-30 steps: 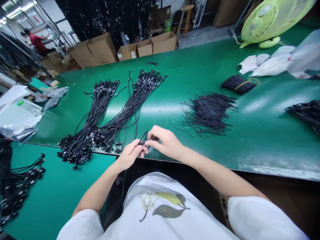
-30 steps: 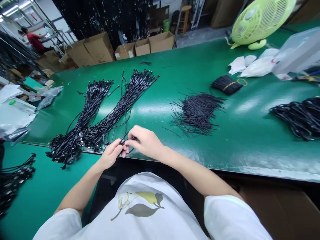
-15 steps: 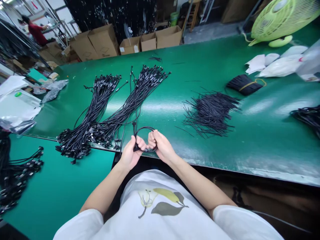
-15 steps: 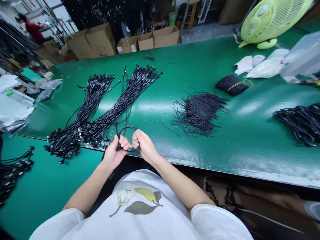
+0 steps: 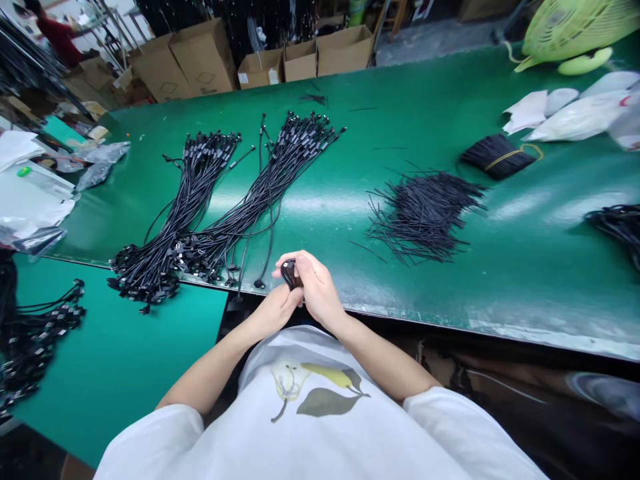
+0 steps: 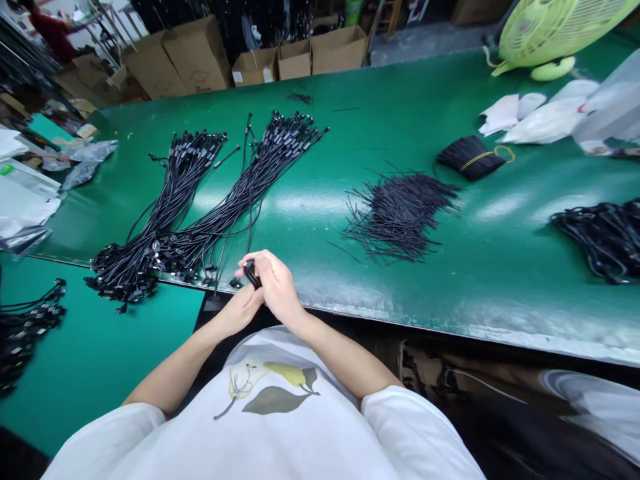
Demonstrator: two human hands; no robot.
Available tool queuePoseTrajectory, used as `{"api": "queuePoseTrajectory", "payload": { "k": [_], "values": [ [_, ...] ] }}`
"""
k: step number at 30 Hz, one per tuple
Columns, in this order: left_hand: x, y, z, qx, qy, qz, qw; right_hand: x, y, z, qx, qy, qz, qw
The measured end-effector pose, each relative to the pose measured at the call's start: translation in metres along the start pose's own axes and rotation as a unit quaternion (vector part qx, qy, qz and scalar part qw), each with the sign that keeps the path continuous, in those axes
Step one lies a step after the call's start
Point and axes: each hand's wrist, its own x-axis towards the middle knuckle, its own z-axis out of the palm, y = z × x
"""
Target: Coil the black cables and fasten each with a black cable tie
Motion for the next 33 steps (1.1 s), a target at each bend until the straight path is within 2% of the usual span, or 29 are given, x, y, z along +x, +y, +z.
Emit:
{"api": "queuePoseTrajectory", "payload": {
  "k": [4, 6, 9, 11, 13, 16, 18, 21, 23, 25, 28, 33],
  "values": [
    [0.000, -0.012, 0.000, -0.057, -0.059, -0.026, 0.996, 0.001, 0.009, -0.002, 0.102, -0.018, 0.025, 0.994],
    [-0.001, -0.017, 0.002, -0.118, -0.089, -0.061, 0.987, 0.000, 0.009, -0.005, 0.152, -0.032, 0.050, 0.987],
    [-0.005, -0.015, 0.007, -0.256, -0.184, -0.130, 0.940, 0.000, -0.001, -0.010, 0.200, -0.066, 0.108, 0.972],
    [-0.008, -0.009, 0.012, -0.344, -0.213, -0.164, 0.900, 0.002, -0.008, -0.012, 0.224, -0.083, 0.143, 0.961],
    [-0.010, -0.001, 0.016, -0.405, -0.187, -0.181, 0.877, 0.005, -0.011, -0.015, 0.241, -0.079, 0.146, 0.956],
    [-0.010, 0.005, 0.022, -0.423, -0.135, -0.188, 0.876, 0.007, -0.009, -0.019, 0.242, -0.068, 0.101, 0.963],
    [-0.009, 0.002, 0.026, -0.399, -0.099, -0.175, 0.895, 0.007, -0.006, -0.021, 0.210, -0.074, 0.086, 0.971],
    [-0.006, -0.007, 0.032, -0.310, -0.051, -0.123, 0.941, 0.006, -0.004, -0.022, 0.136, -0.091, 0.113, 0.980],
    [-0.004, -0.011, 0.032, -0.265, -0.058, -0.114, 0.956, 0.008, -0.004, -0.022, 0.129, -0.084, 0.126, 0.980],
    [-0.004, -0.011, 0.030, -0.290, -0.093, -0.147, 0.941, 0.012, -0.004, -0.022, 0.163, -0.067, 0.125, 0.976],
    [-0.006, -0.005, 0.026, -0.381, -0.126, -0.187, 0.897, 0.019, -0.004, -0.027, 0.219, -0.065, 0.123, 0.966],
    [-0.013, -0.002, 0.025, -0.452, -0.129, -0.161, 0.868, 0.024, -0.009, -0.034, 0.306, -0.105, 0.165, 0.932]
  ]
}}
